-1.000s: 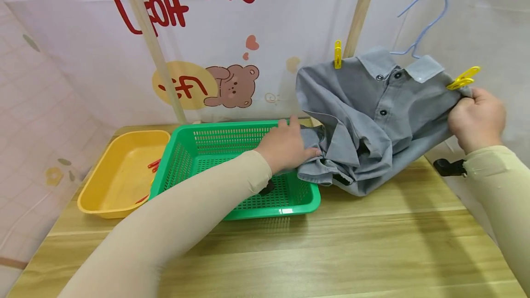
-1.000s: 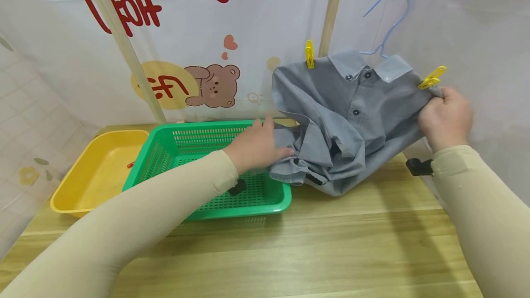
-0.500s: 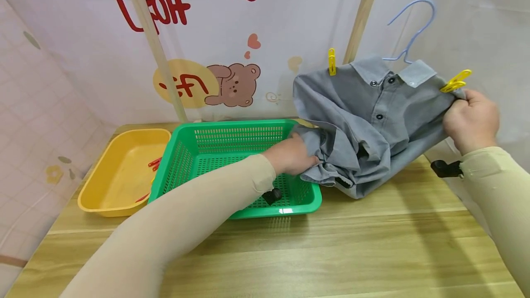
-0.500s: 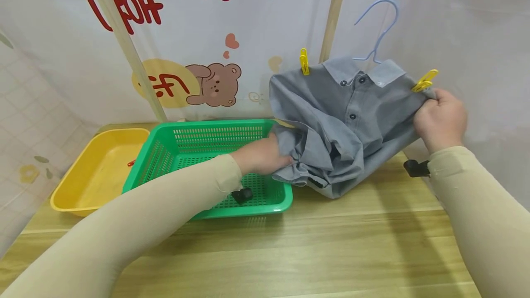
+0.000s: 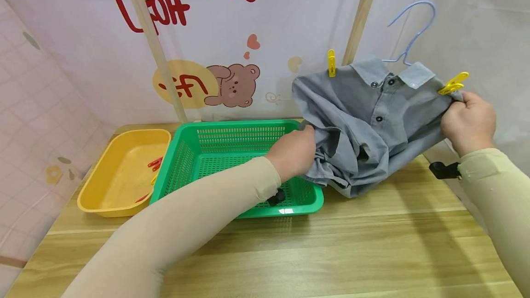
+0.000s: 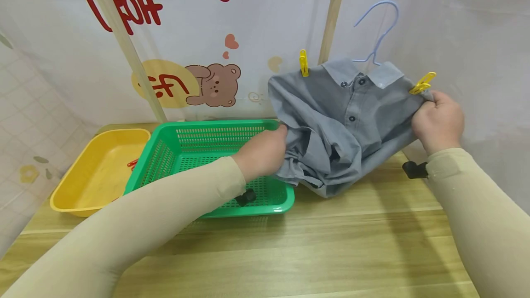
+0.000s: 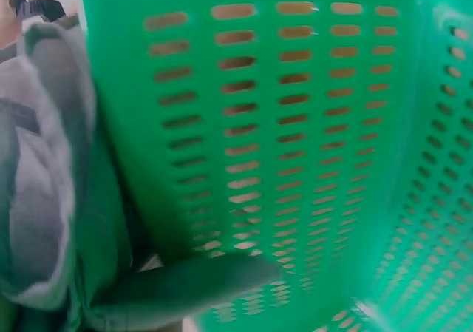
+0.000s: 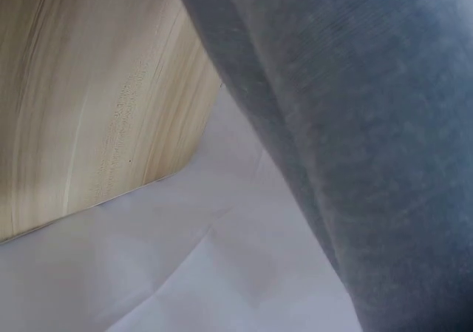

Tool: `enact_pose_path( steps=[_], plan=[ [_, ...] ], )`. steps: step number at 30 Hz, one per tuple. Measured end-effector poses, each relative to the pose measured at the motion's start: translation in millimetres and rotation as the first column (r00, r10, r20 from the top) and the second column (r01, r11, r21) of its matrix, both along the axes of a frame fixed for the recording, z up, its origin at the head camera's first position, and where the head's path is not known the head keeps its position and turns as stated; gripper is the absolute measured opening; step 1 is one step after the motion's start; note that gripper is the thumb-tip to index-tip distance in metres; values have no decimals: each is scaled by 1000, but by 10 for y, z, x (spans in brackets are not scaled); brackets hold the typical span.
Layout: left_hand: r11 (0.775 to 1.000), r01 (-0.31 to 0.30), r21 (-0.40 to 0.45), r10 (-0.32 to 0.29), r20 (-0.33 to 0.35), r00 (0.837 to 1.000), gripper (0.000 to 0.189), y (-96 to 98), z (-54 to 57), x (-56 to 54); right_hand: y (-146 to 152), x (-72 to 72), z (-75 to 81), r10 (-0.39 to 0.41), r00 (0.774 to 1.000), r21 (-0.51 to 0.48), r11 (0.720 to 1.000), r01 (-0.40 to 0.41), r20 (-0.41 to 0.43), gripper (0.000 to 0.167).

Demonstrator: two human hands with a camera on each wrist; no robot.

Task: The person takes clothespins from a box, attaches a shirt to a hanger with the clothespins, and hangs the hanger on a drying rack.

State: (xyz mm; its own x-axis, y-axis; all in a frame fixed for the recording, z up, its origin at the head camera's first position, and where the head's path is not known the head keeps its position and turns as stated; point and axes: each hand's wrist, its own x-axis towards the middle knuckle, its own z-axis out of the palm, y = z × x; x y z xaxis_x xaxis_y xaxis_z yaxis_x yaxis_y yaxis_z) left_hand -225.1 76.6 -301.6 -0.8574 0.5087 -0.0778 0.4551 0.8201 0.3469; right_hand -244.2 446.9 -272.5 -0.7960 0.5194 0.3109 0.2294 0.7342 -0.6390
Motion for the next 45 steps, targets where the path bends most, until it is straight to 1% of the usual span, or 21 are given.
enact_pose_path(
  steps=[2, 4, 5, 7, 9, 11, 13, 14, 15, 17, 21, 26, 28, 31, 35, 37, 38, 40, 42, 44, 45],
  plan=[
    [999, 33, -5, -33, -95, 995, 56, 36, 37, 47, 0, 1, 4, -1, 1000, -5, 1000, 1, 6, 40],
    [997, 75, -9, -76, -159, 984, 55, 84, 55, 77, 3, 1, 8, -3, 1000, -7, 1000, 3, 14, 42],
    [995, 98, -10, -98, -182, 978, 55, 110, 57, 84, 3, 0, 8, -4, 1000, -7, 1000, 4, 14, 41],
    [988, 153, -18, -153, -187, 970, 56, 157, 55, 81, 5, 0, 10, -8, 1000, -5, 1000, 8, 20, 39],
    [978, 206, -30, -208, -105, 973, 59, 193, 44, 62, 6, 5, 9, -11, 1000, 2, 1000, 11, 23, 35],
    [969, 238, -72, -237, 16, 971, 69, 211, 32, 41, 11, 17, 9, -10, 999, 11, 1000, 9, 33, 34],
    [957, 260, -132, -243, 128, 961, 81, 214, 16, 20, 20, 35, 7, -5, 999, 16, 1000, 4, 45, 35],
    [951, 264, -158, -238, 167, 957, 85, 209, 7, 12, 25, 41, 5, -4, 999, 15, 1000, 3, 48, 37],
    [943, 271, -191, -238, 181, 954, 88, 199, 0, 7, 29, 47, 3, -1, 999, 13, 1000, 0, 53, 39],
    [935, 279, -219, -245, 172, 954, 86, 172, -6, -6, 42, 51, -6, -1, 998, 5, 1000, 0, 64, 41],
    [940, 265, -214, -243, 126, 962, 80, 75, 17, -29, 70, 47, -30, -3, 998, -1, 1000, 3, 61, 43],
    [945, 227, -235, -218, 66, 974, 83, -146, 51, -91, 74, 45, -50, -9, 998, -1, 1000, 9, 56, 43],
    [951, 196, -238, -195, 29, 980, 84, -274, 67, -137, 60, 51, -50, -12, 998, -1, 1000, 12, 61, 46],
    [965, 123, -231, -135, -35, 990, 83, -506, 114, -214, 40, 59, -49, -17, 998, 6, 1000, 16, 64, 50],
    [984, 27, -177, -53, -140, 989, 76, -883, 169, -325, 38, 65, -49, -13, 998, 10, 1000, 12, 68, 51],
    [988, -16, -152, -17, -209, 978, 74, -1091, 192, -375, 47, 70, -52, -10, 997, 11, 1000, 9, 73, 50],
    [990, -37, -139, 1, -251, 968, 73, -1196, 203, -401, 52, 70, -55, -9, 997, 11, 1000, 9, 73, 50],
    [991, -81, -104, 40, -344, 938, 73, -1410, 217, -454, 68, 65, -67, -5, 998, 13, 1000, 4, 70, 48],
    [989, -133, -67, 92, -433, 897, 75, -1624, 232, -502, 77, 55, -79, -6, 998, 18, 1000, 5, 65, 47],
    [983, -186, 4, 163, -497, 852, 79, -1831, 236, -545, 82, 44, -89, -6, 998, 21, 1000, 5, 63, 48],
    [976, -213, 41, 204, -514, 833, 82, -1930, 238, -561, 81, 42, -91, -5, 998, 21, 1000, 3, 66, 49]
  ],
)
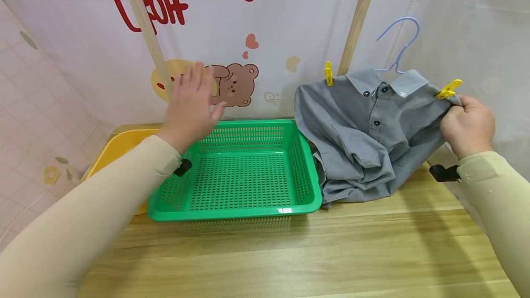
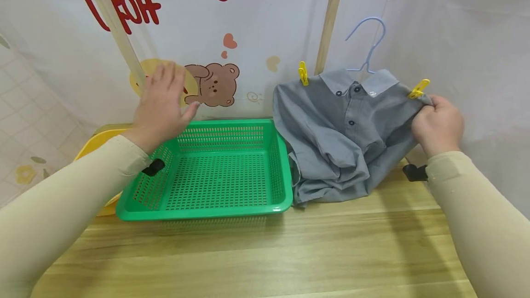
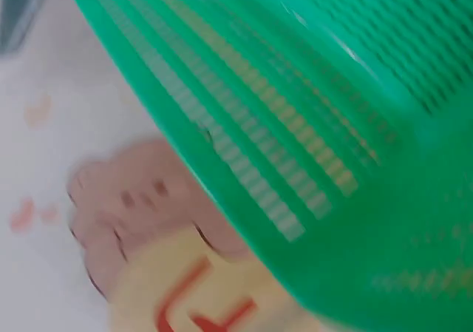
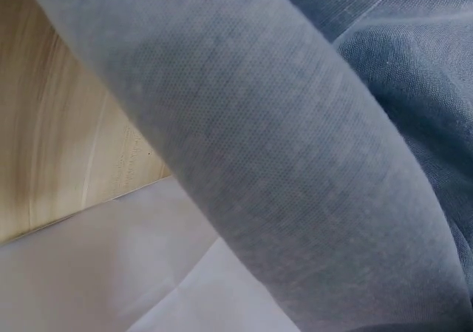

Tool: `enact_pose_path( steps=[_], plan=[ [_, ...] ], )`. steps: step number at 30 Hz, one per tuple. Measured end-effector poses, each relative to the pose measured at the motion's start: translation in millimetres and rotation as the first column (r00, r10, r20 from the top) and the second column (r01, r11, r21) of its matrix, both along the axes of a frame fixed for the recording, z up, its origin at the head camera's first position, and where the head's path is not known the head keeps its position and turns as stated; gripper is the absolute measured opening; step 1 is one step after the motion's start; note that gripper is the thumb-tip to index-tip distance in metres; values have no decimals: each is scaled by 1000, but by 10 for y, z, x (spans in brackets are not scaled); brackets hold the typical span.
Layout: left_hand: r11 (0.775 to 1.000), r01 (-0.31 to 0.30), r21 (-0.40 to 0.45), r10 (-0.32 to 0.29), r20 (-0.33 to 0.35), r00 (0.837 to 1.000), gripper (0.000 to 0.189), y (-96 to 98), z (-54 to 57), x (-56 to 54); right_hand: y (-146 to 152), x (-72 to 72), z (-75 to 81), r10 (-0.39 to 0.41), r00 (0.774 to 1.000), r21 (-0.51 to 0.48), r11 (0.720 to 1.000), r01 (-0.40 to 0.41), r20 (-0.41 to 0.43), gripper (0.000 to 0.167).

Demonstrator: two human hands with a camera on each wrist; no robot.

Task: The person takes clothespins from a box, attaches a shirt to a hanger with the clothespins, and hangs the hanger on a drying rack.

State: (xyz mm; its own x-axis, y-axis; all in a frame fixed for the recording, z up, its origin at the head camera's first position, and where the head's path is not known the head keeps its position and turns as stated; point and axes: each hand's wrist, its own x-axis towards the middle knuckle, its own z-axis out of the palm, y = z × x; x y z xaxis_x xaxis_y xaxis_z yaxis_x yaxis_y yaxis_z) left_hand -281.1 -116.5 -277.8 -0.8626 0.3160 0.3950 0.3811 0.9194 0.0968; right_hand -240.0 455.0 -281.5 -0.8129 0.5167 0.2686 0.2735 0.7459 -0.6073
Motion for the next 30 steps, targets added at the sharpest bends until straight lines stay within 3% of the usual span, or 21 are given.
enact_pose_path(
  steps=[2, 5, 10, 18, 24, 30],
  plan=[
    [995, -65, 71, 67, -22, 998, 90, -183, 11, -20, -12, 2, 6, -2, 1000, -1, 1000, 2, 5, 50],
    [969, -155, 195, 162, -22, 986, 101, -409, 22, -58, -49, 21, 30, 2, 1000, -2, 1000, -2, 14, 51],
    [910, -291, 294, 278, 87, 957, 110, -655, 8, -160, -59, 27, 40, 9, 1000, 1, 1000, -9, 14, 51],
    [887, -407, 218, 336, 301, 893, 116, -815, -64, -295, -33, 9, 13, 16, 1000, 8, 1000, -16, 9, 51],
    [893, -415, 175, 324, 391, 862, 119, -809, -125, -376, -32, -14, -13, 12, 1000, 1, 1000, -12, -2, 50],
    [898, -424, 117, 332, 450, 829, 107, -788, -108, -404, -34, -13, -12, 15, 1000, 2, 1000, -15, 7, 51]
  ],
)
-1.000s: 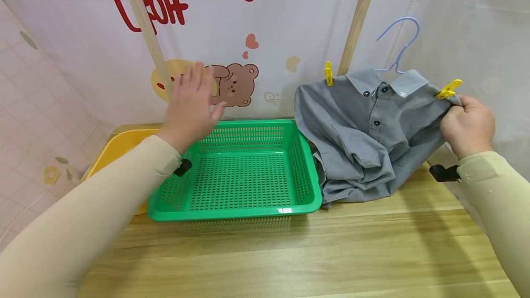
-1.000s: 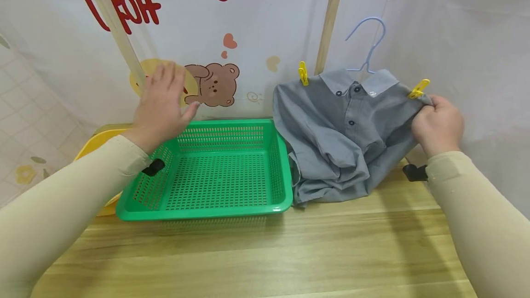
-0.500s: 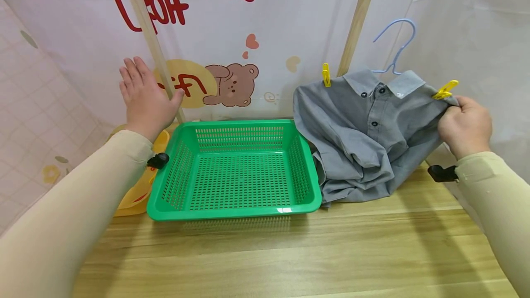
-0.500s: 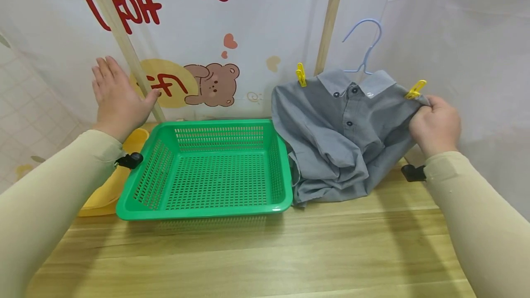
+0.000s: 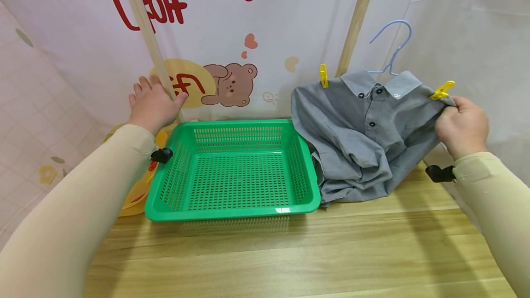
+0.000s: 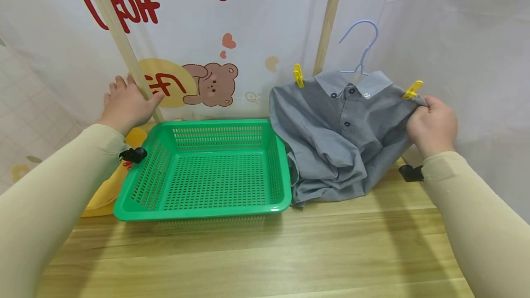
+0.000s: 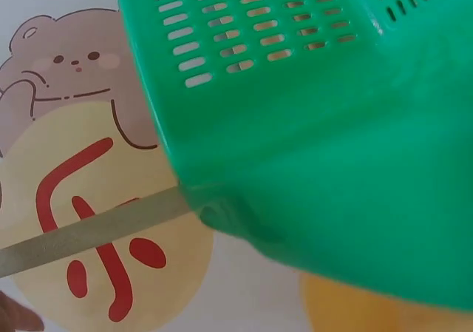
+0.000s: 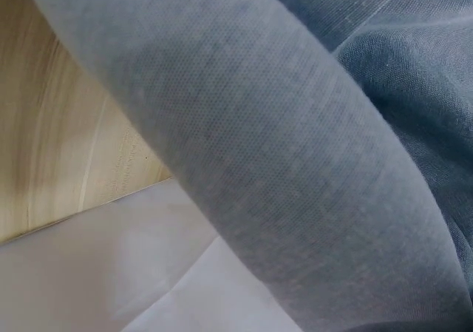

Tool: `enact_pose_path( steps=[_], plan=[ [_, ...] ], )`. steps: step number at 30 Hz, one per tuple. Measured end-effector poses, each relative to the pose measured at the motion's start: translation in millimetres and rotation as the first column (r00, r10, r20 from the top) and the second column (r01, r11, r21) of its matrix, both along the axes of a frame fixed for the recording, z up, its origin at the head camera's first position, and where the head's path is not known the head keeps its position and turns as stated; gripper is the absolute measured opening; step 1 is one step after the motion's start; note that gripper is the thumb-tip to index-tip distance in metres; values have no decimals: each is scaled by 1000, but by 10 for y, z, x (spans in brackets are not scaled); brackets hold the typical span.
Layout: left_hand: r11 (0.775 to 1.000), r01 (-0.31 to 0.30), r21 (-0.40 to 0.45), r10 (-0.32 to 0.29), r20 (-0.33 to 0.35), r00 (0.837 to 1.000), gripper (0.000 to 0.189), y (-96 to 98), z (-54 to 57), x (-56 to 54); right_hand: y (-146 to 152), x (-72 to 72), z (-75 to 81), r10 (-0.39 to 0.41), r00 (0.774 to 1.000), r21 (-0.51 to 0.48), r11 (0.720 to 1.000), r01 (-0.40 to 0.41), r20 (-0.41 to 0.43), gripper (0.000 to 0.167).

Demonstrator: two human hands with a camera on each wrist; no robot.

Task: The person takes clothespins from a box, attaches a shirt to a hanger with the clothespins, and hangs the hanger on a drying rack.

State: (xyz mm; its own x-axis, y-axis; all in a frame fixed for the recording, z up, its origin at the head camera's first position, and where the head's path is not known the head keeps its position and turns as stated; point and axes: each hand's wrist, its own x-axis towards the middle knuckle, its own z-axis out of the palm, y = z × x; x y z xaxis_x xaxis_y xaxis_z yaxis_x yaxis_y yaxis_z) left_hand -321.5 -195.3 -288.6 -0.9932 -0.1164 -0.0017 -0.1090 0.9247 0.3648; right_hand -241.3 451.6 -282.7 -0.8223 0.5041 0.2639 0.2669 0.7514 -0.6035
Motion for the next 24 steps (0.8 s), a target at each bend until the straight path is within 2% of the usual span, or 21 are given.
enact_pose_path(
  steps=[6, 16, 24],
  plan=[
    [999, 22, -25, -21, 40, 999, 83, -27, 49, -6, -42, 25, 19, 12, 1000, 6, 1000, -12, 5, 52],
    [998, 18, -53, -15, 66, 998, 79, -25, 62, -18, -138, 44, 65, 23, 999, 37, 999, -25, 48, 55],
    [999, 19, -42, -16, 78, 997, 77, -11, 67, -13, -176, 48, 73, 42, 998, 33, 999, -43, 37, 56]
  ],
)
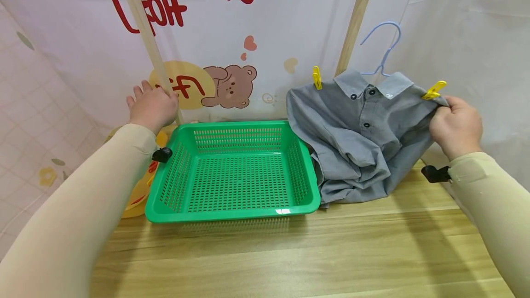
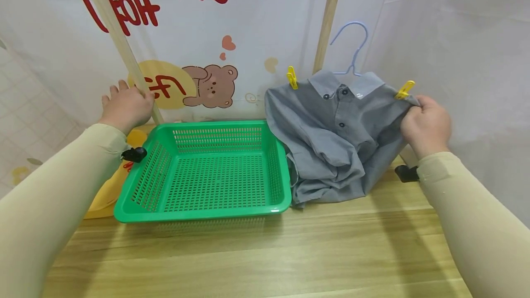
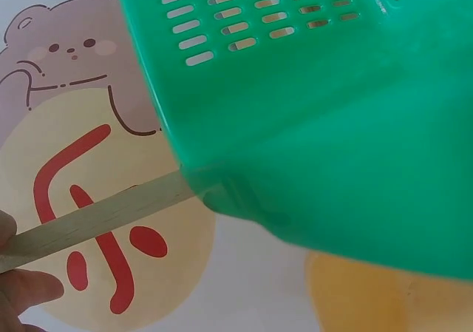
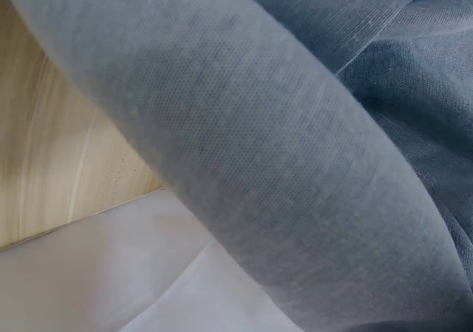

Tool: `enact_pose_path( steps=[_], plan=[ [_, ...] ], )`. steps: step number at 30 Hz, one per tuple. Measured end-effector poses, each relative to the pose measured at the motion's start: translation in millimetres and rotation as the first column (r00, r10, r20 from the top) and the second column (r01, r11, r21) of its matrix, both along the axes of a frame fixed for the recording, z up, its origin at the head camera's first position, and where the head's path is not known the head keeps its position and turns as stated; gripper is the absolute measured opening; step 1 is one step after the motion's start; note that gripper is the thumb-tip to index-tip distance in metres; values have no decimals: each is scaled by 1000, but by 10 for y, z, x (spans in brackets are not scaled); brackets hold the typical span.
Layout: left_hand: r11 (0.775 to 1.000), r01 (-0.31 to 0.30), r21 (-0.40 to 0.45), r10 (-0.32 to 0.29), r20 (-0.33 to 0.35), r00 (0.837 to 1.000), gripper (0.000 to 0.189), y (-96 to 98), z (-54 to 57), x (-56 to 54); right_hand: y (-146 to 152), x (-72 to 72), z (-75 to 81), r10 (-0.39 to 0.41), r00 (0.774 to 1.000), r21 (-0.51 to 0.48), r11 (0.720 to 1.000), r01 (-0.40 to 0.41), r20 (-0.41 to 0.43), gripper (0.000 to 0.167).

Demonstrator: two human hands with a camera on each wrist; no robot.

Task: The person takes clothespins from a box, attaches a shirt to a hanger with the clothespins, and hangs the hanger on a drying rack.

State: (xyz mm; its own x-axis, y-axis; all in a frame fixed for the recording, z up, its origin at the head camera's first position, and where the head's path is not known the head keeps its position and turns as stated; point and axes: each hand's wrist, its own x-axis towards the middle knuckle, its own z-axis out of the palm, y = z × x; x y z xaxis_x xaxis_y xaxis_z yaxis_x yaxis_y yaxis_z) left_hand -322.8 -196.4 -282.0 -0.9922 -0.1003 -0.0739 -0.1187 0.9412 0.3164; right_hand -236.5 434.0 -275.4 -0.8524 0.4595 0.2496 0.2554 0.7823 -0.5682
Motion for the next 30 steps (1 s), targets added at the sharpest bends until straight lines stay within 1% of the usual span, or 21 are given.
enact_pose_path(
  steps=[4, 7, 12, 16, 21, 30],
  plan=[
    [1000, -3, 1, 3, 6, 1000, 78, 13, 8, 3, -11, -8, 1, -1, 1000, 10, 1000, 1, -4, 57],
    [1000, -7, -1, 7, 13, 1000, 78, 19, 13, 3, -14, -13, 21, 14, 1000, 11, 1000, -14, 2, 57],
    [1000, -12, -6, 13, 18, 1000, 78, 26, 16, 4, -51, -27, 74, 33, 999, 12, 999, -33, 6, 59],
    [1000, -14, -9, 14, 19, 1000, 77, 27, 13, 5, -103, -25, 129, 42, 999, 21, 999, -42, -6, 60],
    [1000, -17, -6, 17, 19, 1000, 78, 28, 17, 14, -200, -16, 214, 41, 998, 49, 998, -39, -43, 58],
    [1000, -18, 3, 18, 12, 1000, 78, 28, 3, 10, -311, -35, 371, 36, 993, 95, 995, -25, -113, 46]
  ],
)
